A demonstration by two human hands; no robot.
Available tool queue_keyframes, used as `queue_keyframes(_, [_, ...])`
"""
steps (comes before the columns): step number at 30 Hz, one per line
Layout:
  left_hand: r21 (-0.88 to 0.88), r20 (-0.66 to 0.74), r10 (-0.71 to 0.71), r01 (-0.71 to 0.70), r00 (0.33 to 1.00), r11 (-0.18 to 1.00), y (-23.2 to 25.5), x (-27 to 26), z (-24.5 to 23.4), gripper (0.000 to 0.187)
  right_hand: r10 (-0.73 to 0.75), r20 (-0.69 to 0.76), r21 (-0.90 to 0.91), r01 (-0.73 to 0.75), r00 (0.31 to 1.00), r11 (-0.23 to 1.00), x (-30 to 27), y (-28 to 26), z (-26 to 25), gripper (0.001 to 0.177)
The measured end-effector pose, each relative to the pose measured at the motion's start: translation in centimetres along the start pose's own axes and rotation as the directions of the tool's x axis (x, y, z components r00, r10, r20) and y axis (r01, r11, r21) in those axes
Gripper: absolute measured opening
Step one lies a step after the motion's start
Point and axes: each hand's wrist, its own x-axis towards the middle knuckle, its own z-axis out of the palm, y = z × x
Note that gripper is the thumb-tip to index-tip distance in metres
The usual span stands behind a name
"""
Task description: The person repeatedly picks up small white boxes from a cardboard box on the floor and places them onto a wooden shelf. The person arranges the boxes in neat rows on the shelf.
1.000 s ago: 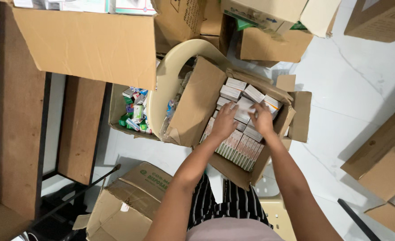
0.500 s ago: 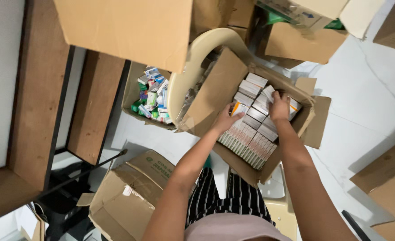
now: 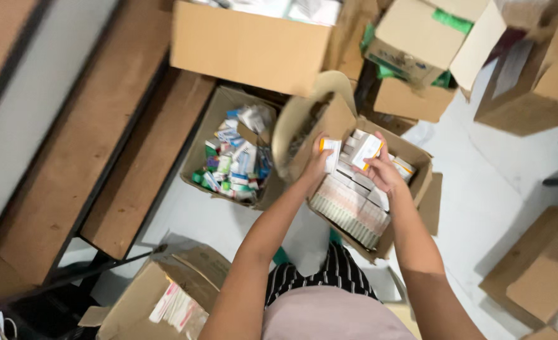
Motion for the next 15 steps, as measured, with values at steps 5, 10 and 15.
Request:
queue_keyframes(5, [0.092, -0.025, 0.103, -0.101, 0.994, 0.991, 10.2, -2.1, -6.7, 0.055, -0.237, 0.180, -0.127, 0.262, 0.955, 0.957, 0.3, 0.5, 11.7, 0.080])
queue_keyframes(10, [0.147, -0.121, 0.313, -0.294, 0.942, 0.944, 20.2, -8.0, -18.3, 0.047, -0.233, 0.304, -0.108, 0.276, 0.924, 0.955, 0.3, 5.4, 27.3, 0.064])
queue_keyframes(15, [0.478, -0.206, 0.512, -0.371, 0.834, 0.796, 29.6, -16.0, -30.0, 0.048, -0.146, 0.490, 0.002, 0.166, 0.859, 0.986, 1.5, 12.6, 41.1, 0.052])
